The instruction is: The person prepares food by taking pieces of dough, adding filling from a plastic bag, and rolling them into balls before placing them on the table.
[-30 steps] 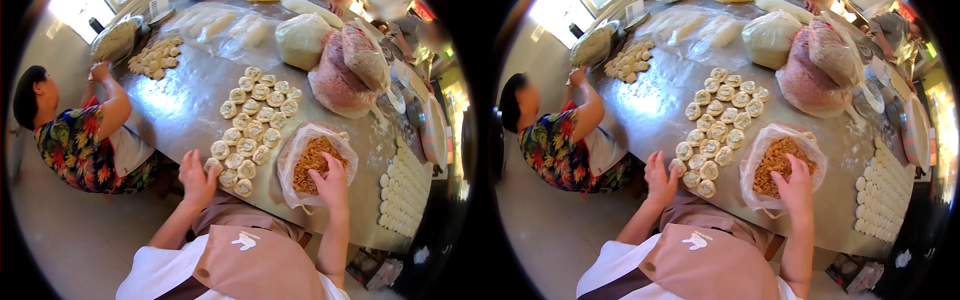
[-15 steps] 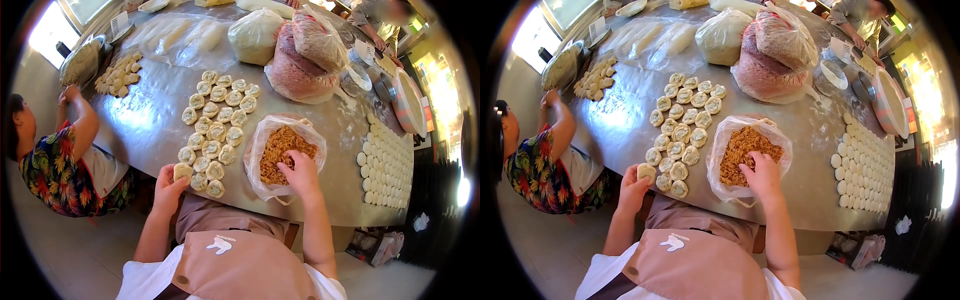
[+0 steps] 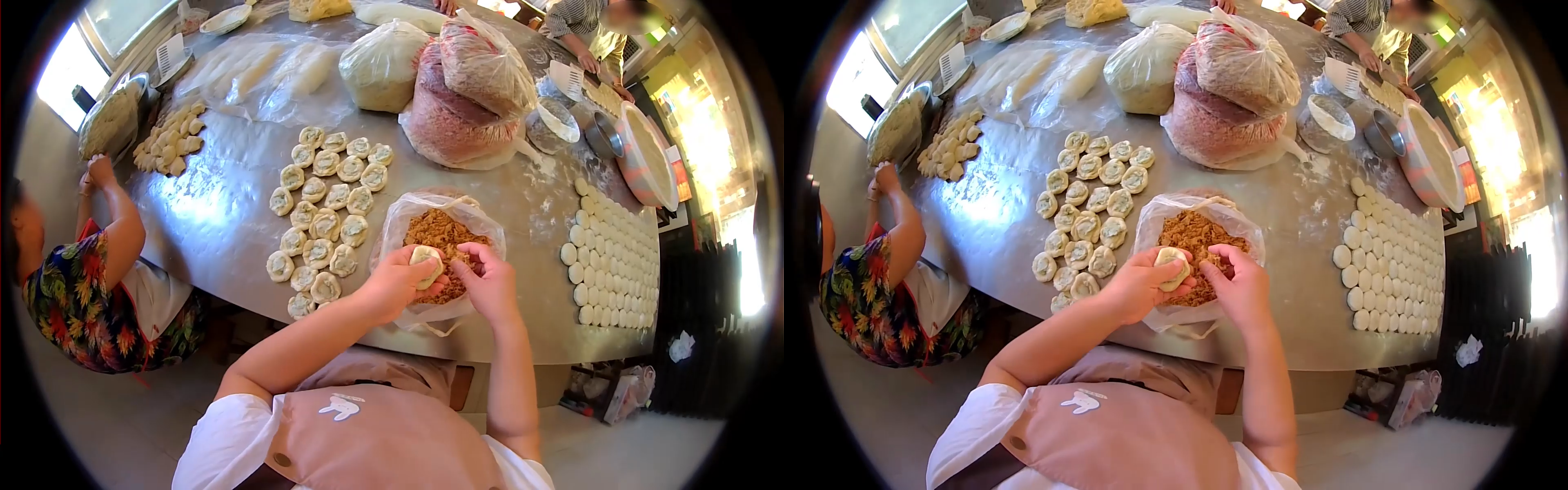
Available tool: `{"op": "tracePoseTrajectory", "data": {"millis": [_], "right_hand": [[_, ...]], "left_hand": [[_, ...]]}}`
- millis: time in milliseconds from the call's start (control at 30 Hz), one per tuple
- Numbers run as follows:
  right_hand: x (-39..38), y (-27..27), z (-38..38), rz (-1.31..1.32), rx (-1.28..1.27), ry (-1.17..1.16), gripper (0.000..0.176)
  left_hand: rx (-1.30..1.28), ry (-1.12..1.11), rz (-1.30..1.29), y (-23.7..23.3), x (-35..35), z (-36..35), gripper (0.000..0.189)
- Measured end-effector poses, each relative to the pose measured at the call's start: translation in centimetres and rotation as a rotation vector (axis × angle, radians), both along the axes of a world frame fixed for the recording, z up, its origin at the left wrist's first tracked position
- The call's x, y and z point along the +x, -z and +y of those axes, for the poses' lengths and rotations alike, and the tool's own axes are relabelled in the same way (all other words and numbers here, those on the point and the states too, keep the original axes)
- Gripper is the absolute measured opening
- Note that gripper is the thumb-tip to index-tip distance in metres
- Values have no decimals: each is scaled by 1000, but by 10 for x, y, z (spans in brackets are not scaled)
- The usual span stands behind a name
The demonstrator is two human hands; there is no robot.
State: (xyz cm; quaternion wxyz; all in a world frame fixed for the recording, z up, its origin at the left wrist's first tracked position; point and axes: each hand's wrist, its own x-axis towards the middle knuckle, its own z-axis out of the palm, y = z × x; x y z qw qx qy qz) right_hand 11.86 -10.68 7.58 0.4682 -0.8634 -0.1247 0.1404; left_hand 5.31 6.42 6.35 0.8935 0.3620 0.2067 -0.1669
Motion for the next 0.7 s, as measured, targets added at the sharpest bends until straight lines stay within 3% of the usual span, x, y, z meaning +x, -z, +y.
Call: {"op": "tracePoseTrajectory", "data": {"millis": [33, 133, 267, 467, 567, 700], "right_hand": [[-2, -5, 0, 17, 53, 16, 27], [-7, -22, 9, -7, 113, -7, 28], [-10, -22, 24, -310, -41, -102, 31], [-10, -14, 27, -304, -3, -125, 31], [-8, -13, 26, -225, 1, -108, 33], [-8, -15, 23, -157, 54, -98, 37]], "left_hand": [[100, -18, 36, 2, 5, -8, 30], [74, -2, 84, -2, 10, -22, 35], [-301, -112, 49, 20, 15, -29, 42], [-166, -145, -2, 29, 17, -30, 31], [-135, -58, -9, 18, 14, -29, 25], [-206, -104, -27, 29, 14, -30, 23]]}}
